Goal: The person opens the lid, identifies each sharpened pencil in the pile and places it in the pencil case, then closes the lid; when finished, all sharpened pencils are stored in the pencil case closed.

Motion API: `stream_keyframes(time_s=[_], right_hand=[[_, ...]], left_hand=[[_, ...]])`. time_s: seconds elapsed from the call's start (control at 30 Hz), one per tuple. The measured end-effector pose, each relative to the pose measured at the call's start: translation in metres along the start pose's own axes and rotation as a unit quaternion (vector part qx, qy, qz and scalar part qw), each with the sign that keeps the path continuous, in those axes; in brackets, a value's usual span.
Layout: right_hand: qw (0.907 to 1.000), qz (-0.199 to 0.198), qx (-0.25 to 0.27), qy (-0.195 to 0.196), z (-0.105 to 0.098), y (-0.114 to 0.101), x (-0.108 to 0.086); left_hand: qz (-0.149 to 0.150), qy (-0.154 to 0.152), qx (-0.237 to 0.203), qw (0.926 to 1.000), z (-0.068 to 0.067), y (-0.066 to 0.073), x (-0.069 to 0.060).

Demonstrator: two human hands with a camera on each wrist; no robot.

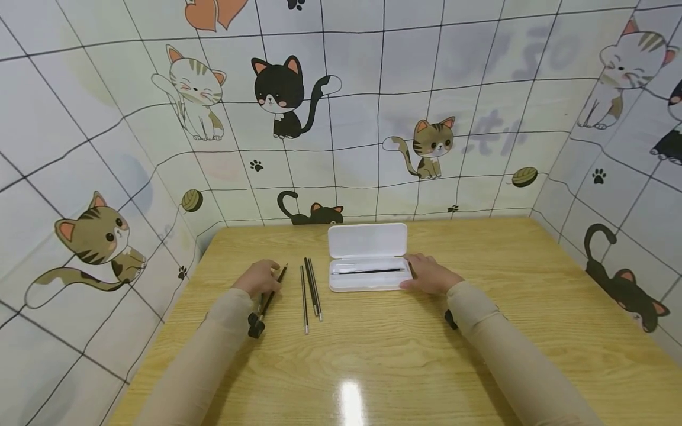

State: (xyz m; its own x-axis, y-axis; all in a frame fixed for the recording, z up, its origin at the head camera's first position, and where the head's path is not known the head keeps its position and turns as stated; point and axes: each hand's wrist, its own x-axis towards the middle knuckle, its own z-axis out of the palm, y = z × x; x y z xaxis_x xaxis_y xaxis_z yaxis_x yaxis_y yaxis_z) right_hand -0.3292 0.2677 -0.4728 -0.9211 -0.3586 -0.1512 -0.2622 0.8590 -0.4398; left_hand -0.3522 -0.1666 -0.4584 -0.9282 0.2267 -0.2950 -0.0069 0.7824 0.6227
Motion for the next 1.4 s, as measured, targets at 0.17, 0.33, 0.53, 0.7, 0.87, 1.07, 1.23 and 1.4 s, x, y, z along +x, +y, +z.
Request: stream_keyframes(time_s=[0.17, 0.33, 0.53, 0.7, 0.87, 1.07, 1.23, 1.4], right_hand=[[1.0, 0.001, -0.003, 0.003, 0.0, 0.0, 0.0], [1.0, -0.004, -0.006, 0.003, 0.0, -0.001, 0.0], [1.0, -0.004, -0.004, 0.003, 0.0, -0.002, 0.0], [1.0, -0.004, 0.0, 0.0, 0.001, -0.002, -0.002], [1.0, -0.005, 0.0, 0.004, 0.001, -0.001, -0.001], [0.9999, -0.01, -0.009, 0.007, 0.002, 0.001, 0.001], [0.9999, -0.008, -0.009, 0.002, 0.001, -0.001, 0.001], [0.9999, -0.006, -0.009, 0.002, 0.0, -0.002, 0.001]], left_hand=[[0.019, 0.005, 0.004, 0.9998, -0.006, 0.002, -0.003], [0.033, -0.004, -0.028, 0.9991, -0.008, -0.002, -0.001], [0.048, -0.004, -0.051, 0.9975, -0.009, -0.001, -0.001], [0.051, -0.007, -0.055, 0.9971, -0.01, 0.001, -0.002], [0.049, -0.009, -0.061, 0.9969, -0.01, 0.004, -0.004], [0.052, -0.011, -0.07, 0.9961, -0.012, 0.01, -0.006], [0.06, -0.004, -0.073, 0.9955, -0.013, 0.016, -0.006], [0.086, 0.004, -0.065, 0.9942, -0.013, 0.02, -0.004]])
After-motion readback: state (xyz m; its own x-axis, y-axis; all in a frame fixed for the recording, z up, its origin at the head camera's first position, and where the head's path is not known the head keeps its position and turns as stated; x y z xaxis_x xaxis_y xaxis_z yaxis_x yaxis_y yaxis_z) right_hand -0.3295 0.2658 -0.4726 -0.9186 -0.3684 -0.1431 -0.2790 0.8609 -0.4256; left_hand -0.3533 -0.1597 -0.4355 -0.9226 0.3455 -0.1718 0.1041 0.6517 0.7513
